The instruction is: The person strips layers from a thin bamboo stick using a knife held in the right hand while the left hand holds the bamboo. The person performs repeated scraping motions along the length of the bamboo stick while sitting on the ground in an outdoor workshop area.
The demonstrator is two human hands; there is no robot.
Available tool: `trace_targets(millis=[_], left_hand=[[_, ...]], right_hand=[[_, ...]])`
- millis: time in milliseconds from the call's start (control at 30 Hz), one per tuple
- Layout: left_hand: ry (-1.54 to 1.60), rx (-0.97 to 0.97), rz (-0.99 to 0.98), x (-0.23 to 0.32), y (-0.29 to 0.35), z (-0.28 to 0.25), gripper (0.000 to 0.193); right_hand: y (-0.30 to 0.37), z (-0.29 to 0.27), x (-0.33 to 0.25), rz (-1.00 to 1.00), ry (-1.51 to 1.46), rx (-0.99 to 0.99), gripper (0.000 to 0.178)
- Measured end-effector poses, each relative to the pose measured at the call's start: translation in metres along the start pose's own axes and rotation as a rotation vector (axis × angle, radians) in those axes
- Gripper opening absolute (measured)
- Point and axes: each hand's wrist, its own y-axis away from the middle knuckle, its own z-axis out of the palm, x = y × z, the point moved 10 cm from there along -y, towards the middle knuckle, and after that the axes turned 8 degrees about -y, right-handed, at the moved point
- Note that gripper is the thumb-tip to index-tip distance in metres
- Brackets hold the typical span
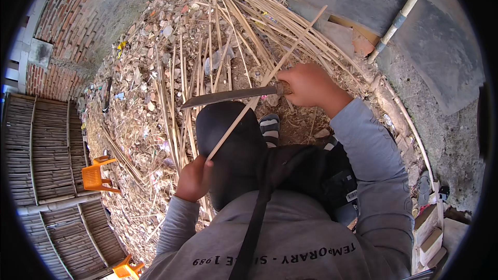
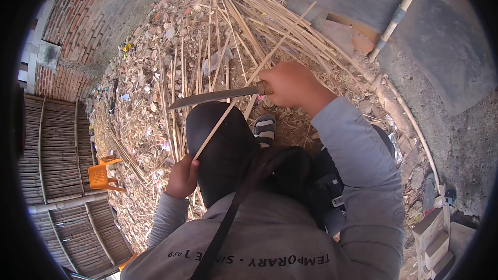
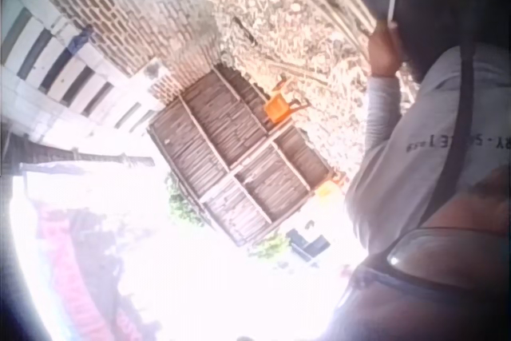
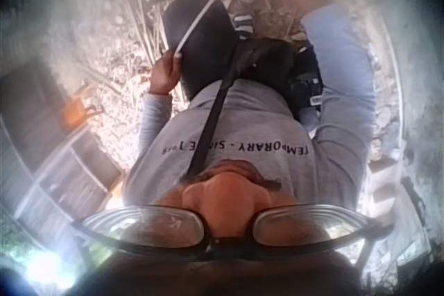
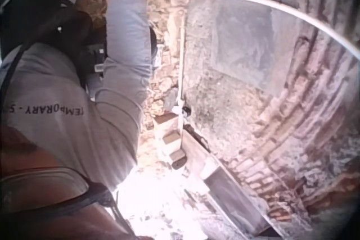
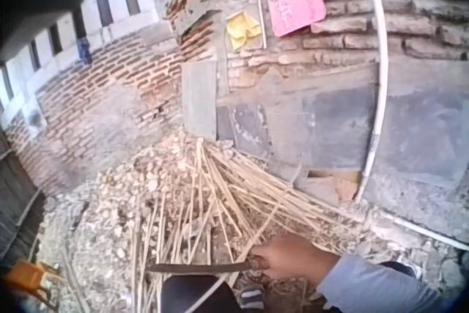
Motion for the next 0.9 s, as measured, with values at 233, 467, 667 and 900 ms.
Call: trace_targets(millis=[233,467,667,900], left_hand=[[-0.037,-0.03,-0.004,0.007,-0.006,-0.003,0.026],[0.005,-0.039,-0.053,-0.007,-0.013,0.009,0.031],[-0.067,0.016,-0.107,-0.013,0.0,0.01,0.03],[-0.101,0.04,-0.03,-0.006,-0.012,0.001,0.027]], right_hand=[[0.001,0.012,0.04,0.135,-0.196,0.131,0.017],[0.006,0.016,0.094,0.329,-0.368,0.098,0.027],[-0.005,0.005,0.002,0.13,-0.077,-0.049,0.034],[0.007,-0.029,0.114,0.319,-0.235,0.322,0.034]])
